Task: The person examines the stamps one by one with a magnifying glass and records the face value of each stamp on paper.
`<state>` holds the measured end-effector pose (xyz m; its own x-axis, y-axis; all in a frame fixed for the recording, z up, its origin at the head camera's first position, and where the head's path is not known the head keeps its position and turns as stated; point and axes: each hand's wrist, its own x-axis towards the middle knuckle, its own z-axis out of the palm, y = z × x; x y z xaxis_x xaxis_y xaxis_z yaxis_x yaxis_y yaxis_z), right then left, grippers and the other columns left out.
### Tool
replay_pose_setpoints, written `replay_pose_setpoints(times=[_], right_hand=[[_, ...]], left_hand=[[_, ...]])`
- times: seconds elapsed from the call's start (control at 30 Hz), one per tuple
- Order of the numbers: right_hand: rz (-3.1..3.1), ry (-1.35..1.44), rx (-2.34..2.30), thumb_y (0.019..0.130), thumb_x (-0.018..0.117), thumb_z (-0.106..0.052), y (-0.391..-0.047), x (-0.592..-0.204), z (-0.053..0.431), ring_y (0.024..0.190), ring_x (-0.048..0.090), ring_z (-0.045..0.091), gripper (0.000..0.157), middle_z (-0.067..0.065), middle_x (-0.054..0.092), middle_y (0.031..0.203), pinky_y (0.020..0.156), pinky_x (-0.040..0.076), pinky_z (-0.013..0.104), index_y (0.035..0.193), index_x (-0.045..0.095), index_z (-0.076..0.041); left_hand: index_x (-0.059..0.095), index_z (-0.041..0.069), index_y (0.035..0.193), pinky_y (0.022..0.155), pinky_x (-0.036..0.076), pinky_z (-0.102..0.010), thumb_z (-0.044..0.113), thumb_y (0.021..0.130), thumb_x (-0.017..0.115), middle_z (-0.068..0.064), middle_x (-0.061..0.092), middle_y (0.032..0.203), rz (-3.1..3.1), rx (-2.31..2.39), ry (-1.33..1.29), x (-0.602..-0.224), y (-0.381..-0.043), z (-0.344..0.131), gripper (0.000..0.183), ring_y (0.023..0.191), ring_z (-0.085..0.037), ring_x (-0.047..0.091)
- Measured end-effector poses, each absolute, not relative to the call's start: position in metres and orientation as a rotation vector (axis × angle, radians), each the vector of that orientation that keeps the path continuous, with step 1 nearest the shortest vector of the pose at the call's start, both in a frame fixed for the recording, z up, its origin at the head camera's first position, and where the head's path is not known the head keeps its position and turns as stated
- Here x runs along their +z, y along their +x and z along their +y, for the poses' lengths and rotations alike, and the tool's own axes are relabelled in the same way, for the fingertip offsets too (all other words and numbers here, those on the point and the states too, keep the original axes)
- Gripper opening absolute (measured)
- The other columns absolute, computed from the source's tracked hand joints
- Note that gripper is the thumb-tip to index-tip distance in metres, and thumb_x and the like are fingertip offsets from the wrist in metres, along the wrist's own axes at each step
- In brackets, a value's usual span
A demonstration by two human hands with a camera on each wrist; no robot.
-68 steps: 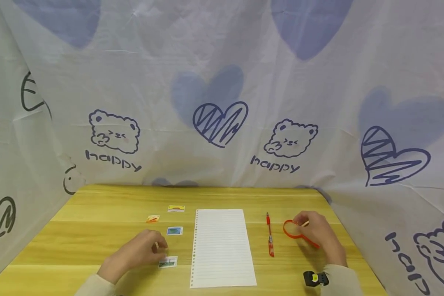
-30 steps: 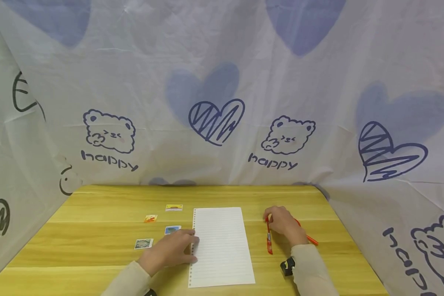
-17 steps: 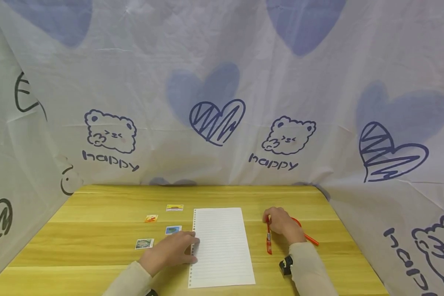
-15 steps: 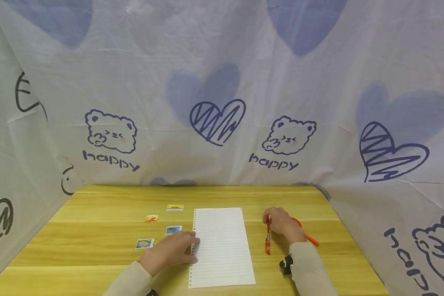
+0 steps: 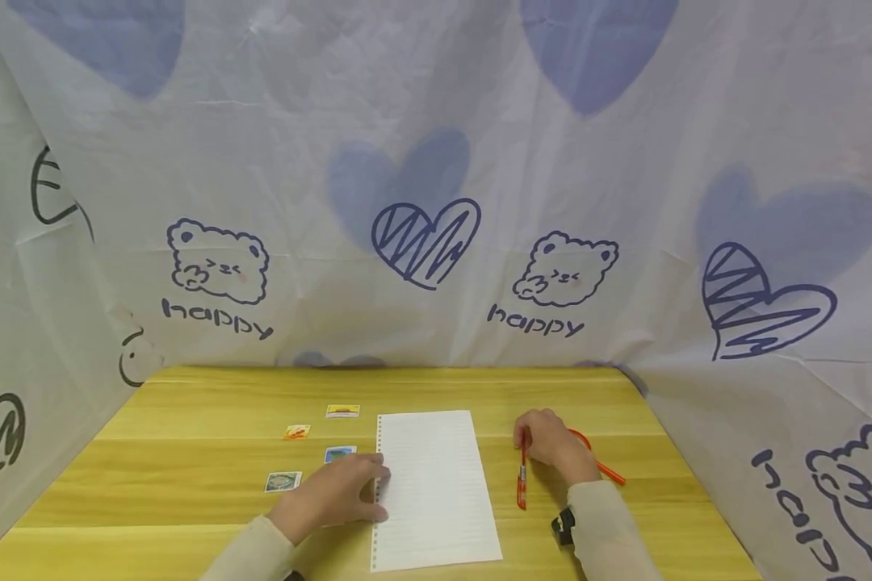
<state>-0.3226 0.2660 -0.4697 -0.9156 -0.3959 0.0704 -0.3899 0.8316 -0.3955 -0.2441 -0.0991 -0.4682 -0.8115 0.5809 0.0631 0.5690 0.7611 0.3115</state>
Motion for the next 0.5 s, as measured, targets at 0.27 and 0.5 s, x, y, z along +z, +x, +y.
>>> replay_pose_setpoints(times=[0.27, 0.5], right_hand=[[3.031, -0.746, -0.701, 0.076, 0.079, 0.01, -0.323, -0.467, 0.264, 0.065, 0.048, 0.006, 0.026, -0.004, 0.061, 0.068, 0.061, 0.041, 0.021, 0.076, 0.066, -0.012], [2.94, -0.702, -0.924, 0.093, 0.07, 0.001, -0.321, -0.457, 0.254, 0.058, 0.051, 0.007, 0.009, -0.001, 0.059, 0.065, 0.055, 0.043, 0.022, 0.092, 0.065, -0.007]], left_hand=[[0.074, 0.013, 0.085, 0.061, 0.045, -0.023, 0.035, 0.076, 0.09, 0.007, 0.065, 0.075, 2.934, 0.449, 0.929, -0.47, -0.242, -0.101, 0.028, 0.066, -0.006, 0.051], [0.071, 0.014, 0.08, 0.056, 0.038, -0.021, 0.032, 0.077, 0.089, 0.009, 0.057, 0.066, 2.919, 0.448, 0.906, -0.468, -0.238, -0.099, 0.026, 0.06, -0.005, 0.044]])
